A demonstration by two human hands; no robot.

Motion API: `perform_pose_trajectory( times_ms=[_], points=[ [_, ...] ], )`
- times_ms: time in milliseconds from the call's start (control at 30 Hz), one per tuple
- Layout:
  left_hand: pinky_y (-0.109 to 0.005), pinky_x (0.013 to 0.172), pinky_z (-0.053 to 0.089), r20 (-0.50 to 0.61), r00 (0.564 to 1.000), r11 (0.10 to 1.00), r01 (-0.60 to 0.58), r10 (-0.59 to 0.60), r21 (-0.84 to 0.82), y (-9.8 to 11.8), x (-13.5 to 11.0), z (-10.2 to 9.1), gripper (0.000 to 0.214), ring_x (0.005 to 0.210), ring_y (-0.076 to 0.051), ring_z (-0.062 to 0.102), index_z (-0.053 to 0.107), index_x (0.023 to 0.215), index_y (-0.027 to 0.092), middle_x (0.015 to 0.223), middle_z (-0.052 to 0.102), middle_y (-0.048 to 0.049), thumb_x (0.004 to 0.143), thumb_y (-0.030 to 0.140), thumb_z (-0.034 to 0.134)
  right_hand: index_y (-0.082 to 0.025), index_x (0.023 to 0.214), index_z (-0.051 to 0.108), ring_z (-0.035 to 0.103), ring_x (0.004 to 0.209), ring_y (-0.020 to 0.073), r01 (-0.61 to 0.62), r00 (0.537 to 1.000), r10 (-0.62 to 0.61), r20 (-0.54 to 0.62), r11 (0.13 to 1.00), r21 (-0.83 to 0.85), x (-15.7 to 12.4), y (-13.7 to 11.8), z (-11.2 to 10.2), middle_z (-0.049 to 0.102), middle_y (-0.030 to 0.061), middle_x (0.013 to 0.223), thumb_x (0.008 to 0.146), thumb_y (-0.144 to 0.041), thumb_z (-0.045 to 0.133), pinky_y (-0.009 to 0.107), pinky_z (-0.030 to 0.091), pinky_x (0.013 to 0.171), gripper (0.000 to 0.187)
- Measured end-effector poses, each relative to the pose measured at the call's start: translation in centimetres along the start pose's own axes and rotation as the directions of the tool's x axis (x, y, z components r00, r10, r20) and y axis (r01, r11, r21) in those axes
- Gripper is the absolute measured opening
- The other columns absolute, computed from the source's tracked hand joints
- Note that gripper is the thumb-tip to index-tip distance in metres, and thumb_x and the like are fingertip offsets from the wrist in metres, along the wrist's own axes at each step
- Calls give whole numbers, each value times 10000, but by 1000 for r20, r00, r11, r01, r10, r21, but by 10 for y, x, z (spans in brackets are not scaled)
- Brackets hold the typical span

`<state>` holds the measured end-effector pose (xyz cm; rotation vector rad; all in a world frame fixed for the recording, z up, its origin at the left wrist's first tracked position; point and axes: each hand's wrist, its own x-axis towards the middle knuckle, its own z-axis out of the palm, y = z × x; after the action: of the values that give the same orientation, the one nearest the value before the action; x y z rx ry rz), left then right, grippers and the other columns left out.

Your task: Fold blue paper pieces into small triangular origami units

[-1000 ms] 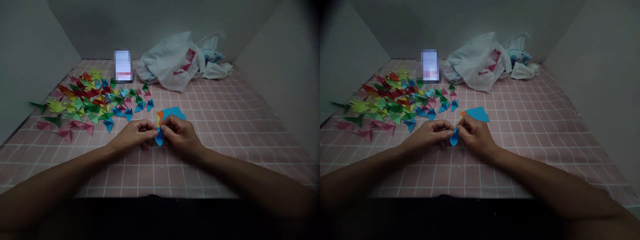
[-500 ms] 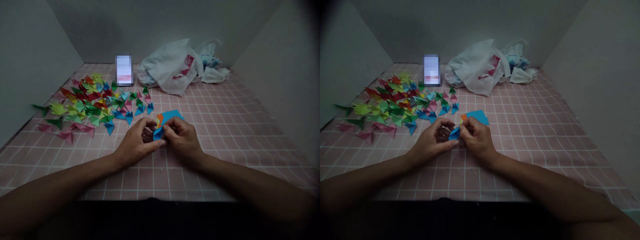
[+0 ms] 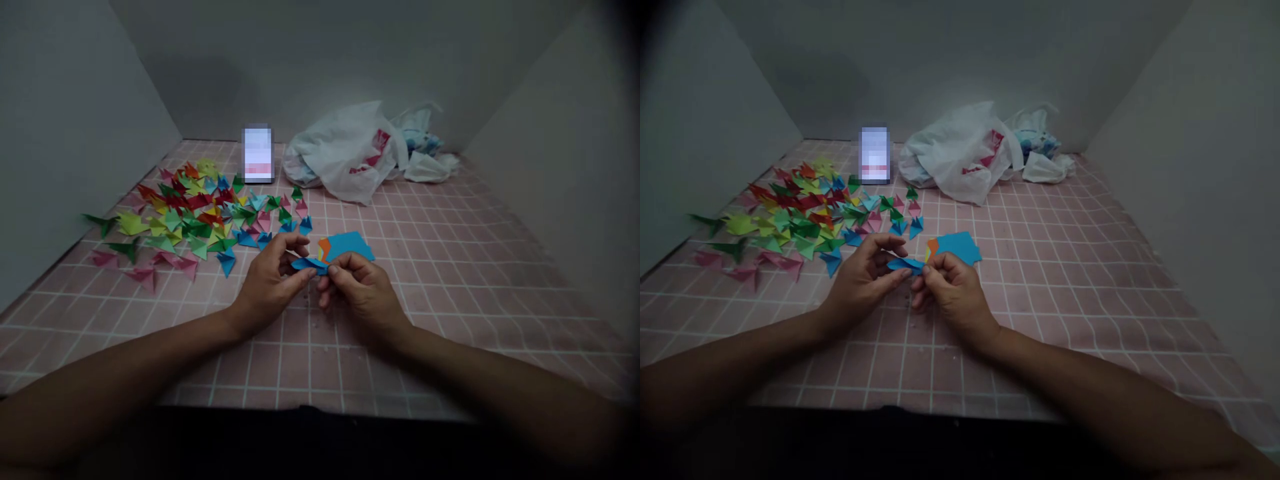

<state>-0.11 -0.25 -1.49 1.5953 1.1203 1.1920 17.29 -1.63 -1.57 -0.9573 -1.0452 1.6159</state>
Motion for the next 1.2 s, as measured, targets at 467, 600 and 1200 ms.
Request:
perform_pose_trajectory(
  times_ms=[467, 600, 1200],
  points=[
    [-241, 629, 515, 150, 922, 865, 387, -358, -320, 4, 7, -3, 267, 625, -105, 615, 592, 832, 163, 712, 658, 23, 786, 351, 776, -213, 849, 575, 707, 589, 134, -70, 996, 63, 55, 988, 135, -1, 5, 2, 758, 5, 779, 852, -324, 760, 243, 552, 515, 216],
    [-237, 611, 492, 81, 930, 879, 365, -358, -307, 5, 8, -4, 270, 588, -99, 585, 594, 782, 169, 654, 637, 34, 766, 350, 795, -209, 841, 572, 705, 577, 132, -103, 993, 96, 72, 990, 100, -3, 8, 4, 752, 2, 770, 848, -332, 760, 243, 550, 510, 225],
    [-210, 567, 466, 167, 981, 994, 105, -102, -11, 4, 11, -12, 168, 639, -107, 582, 647, 876, 178, 715, 630, 28, 785, 247, 771, -197, 844, 598, 479, 471, 71, -41, 993, 53, 104, 993, -108, 6, -4, -9, 565, -68, 563, 888, -400, 704, 201, 372, 472, 233]
  ],
)
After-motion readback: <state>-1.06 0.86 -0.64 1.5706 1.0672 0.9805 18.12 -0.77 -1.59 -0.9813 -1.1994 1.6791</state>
